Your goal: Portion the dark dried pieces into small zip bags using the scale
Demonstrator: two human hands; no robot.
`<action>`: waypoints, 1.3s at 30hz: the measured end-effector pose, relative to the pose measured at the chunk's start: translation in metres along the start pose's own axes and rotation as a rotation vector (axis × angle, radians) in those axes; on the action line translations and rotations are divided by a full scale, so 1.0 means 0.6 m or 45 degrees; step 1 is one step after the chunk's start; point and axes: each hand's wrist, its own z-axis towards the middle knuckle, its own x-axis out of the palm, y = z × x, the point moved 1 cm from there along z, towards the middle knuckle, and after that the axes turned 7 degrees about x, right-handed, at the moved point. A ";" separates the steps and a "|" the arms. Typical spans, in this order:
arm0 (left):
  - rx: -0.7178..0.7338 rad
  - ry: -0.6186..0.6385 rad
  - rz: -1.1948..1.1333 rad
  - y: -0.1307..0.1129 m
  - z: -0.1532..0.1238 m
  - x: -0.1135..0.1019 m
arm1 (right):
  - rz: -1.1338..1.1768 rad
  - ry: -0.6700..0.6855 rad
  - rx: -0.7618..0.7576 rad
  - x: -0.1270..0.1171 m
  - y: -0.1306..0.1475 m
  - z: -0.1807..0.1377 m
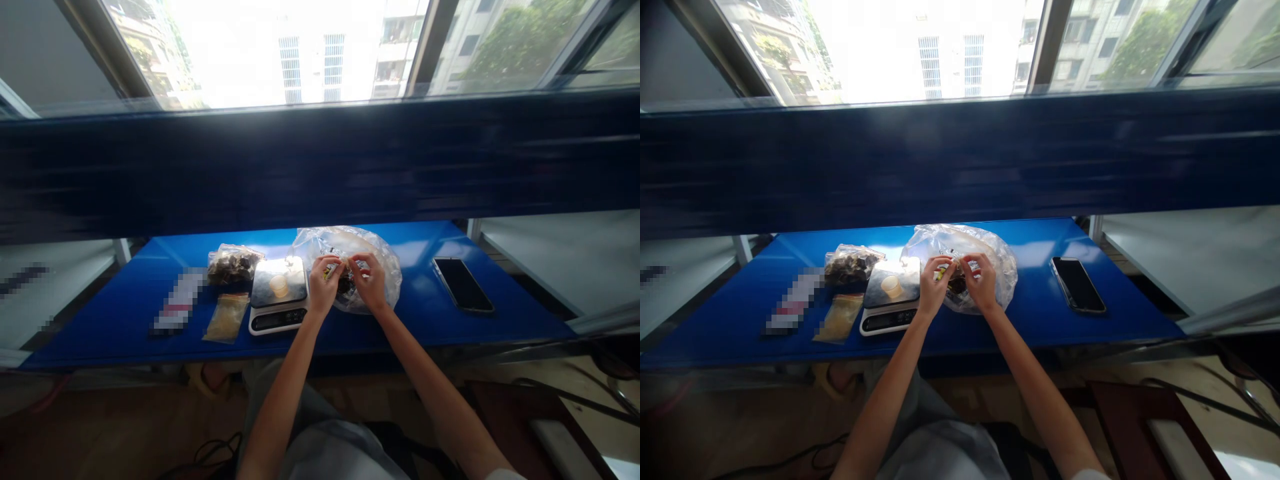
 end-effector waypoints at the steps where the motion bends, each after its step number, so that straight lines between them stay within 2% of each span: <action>1: 0.003 -0.031 0.011 -0.001 0.000 -0.001 | 0.007 -0.036 0.017 0.000 -0.002 0.000; 5: -0.009 -0.147 0.037 0.002 0.000 -0.006 | 0.028 -0.123 0.064 -0.002 -0.005 0.001; 12: -0.044 -0.169 0.016 0.004 0.000 -0.004 | 0.024 -0.159 0.081 -0.004 0.004 -0.002; 19: -0.087 0.028 -0.017 -0.002 -0.004 -0.004 | 0.120 -0.103 0.082 -0.003 0.004 -0.002; 23: -0.075 0.060 -0.008 -0.004 -0.007 -0.004 | 0.149 -0.086 0.086 -0.003 0.005 -0.002; 32: -0.087 -0.063 0.028 0.004 -0.004 -0.003 | 0.162 -0.047 0.092 -0.003 0.001 0.000; 36: -0.110 -0.142 0.001 0.010 -0.004 -0.005 | 0.046 0.037 0.067 -0.001 -0.004 0.000; 39: -0.103 -0.119 -0.009 0.011 -0.006 -0.003 | -0.028 0.060 0.050 0.000 -0.007 0.000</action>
